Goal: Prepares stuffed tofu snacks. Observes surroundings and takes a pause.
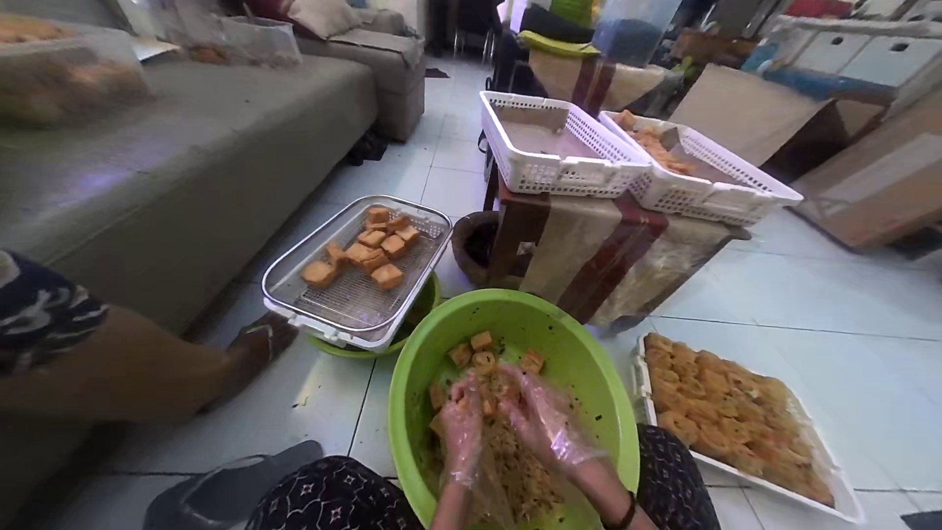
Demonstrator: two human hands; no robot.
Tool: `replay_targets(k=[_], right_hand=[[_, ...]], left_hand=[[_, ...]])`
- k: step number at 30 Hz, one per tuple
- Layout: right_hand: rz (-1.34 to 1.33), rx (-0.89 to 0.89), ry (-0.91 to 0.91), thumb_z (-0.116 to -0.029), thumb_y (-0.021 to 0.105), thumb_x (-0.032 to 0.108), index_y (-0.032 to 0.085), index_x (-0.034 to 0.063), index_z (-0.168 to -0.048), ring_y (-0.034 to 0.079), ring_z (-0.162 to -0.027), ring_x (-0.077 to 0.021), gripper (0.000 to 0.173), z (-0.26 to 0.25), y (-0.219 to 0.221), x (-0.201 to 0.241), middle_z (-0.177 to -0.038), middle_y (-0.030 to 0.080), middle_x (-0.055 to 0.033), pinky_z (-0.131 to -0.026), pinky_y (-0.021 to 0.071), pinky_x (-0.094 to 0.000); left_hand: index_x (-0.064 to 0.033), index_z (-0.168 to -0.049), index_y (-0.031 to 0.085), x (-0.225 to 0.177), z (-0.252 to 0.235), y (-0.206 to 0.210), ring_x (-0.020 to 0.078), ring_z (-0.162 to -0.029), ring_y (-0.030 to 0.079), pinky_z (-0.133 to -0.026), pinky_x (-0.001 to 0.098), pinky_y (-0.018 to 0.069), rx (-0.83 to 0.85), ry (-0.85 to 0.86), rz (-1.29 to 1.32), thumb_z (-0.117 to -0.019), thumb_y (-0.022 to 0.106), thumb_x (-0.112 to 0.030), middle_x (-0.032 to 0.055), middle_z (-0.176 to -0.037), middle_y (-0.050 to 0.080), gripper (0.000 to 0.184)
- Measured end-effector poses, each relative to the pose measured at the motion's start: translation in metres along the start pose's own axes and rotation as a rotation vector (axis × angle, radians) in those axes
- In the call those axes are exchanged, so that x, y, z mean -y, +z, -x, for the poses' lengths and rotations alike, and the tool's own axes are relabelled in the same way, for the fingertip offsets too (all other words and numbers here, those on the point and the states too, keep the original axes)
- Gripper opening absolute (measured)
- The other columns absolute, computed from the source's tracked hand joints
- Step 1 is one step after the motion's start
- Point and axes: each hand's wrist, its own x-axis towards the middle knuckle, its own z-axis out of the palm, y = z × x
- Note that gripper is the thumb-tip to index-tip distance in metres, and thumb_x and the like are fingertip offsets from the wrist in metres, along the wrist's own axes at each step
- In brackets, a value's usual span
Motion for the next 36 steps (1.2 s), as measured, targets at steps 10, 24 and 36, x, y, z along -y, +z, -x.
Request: replay_targets(k=[10, 24, 36], right_hand=[[-0.155, -0.387, -0.106, -0.089, 0.073, 0.017, 0.082, 0.0106, -0.1, 0.07, -0.104, -0.023, 0.015, 0.003, 0.04, -0.009, -0.103, 0.077, -0.0071, -0.099, 0.0532, -0.0445], [0.309, 0.581, 0.063, -0.0854, 0.081, 0.035, 0.065, 0.0055, -0.132, 0.059, -0.124, -0.0451, 0.058, -0.021, 0.069, -0.075, -0.132, 0.063, -0.025, -0.102, 0.0453, -0.069], [0.211, 0.473, 0.03, -0.092, 0.072, 0.011, 0.06, -0.0048, -0.135, 0.055, -0.13, -0.0449, 0.048, -0.006, 0.054, -0.099, -0.138, 0.058, -0.0292, -0.111, 0.0415, -0.0608]], left_hand=[[-0.0001, -0.107, 0.07, 0.012, -0.008, -0.006, 0.0139, -0.083, 0.065, -0.078, 0.0345, 0.0542, 0.203, -0.025, 0.086, -0.1117, 0.017, -0.043, 0.0085, -0.092, 0.07, 0.068], [-0.0044, -0.115, 0.07, 0.0, -0.013, -0.011, 0.025, -0.102, 0.067, -0.092, 0.0483, 0.0532, 0.057, -0.051, -0.272, -0.0983, 0.064, -0.047, 0.0128, -0.107, 0.071, 0.046], [0.0043, -0.123, 0.064, 0.009, -0.012, -0.011, 0.0177, -0.1, 0.064, -0.09, 0.0352, 0.0517, 0.095, -0.051, 0.146, -0.1067, 0.049, -0.016, 0.016, -0.112, 0.068, 0.03]])
